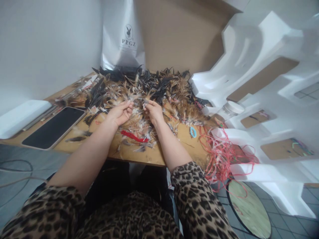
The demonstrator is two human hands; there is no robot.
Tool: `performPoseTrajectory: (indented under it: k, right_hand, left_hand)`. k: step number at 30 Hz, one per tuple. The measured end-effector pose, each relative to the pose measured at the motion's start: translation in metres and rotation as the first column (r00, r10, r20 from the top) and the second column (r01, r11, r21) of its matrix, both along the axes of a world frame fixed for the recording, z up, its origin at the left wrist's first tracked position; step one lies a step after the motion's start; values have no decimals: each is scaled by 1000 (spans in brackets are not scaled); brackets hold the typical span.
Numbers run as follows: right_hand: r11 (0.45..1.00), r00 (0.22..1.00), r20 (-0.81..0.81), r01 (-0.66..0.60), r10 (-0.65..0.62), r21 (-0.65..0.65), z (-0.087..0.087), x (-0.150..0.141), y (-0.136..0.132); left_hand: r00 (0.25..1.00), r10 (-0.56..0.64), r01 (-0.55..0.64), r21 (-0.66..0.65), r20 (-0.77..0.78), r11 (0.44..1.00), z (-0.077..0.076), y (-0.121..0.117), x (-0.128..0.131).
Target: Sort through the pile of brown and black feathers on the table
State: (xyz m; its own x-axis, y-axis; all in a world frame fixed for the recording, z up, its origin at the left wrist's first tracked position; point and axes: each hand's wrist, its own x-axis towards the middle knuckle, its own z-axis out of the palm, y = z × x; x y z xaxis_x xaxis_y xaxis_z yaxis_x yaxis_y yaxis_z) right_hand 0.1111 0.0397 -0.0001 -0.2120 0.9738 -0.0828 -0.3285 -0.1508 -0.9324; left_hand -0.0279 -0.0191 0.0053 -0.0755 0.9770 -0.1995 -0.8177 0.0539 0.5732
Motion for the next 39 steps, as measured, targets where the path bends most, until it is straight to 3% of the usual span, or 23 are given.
performPoseTrajectory:
  k: [7, 23, 35, 39]
  right_hand:
    - [986, 993, 6, -117, 119, -116, 2, -1, -3]
    - [990, 991, 33, -134, 133, 39, 2, -2, -5]
    - [982, 985, 107, -144, 131, 122, 1, 0, -4]
    - [984, 989, 31, -149, 147, 97, 2, 2, -1]
  left_hand:
    - [994, 51, -48, 34, -99, 998, -5, 3, 0]
    - [949, 22, 5, 87, -313, 996, -9, 4, 7]
    - [824, 10, 14, 37, -566, 999, -12, 2, 13]
    - [879, 15, 5, 41, -476, 999, -12, 3, 8]
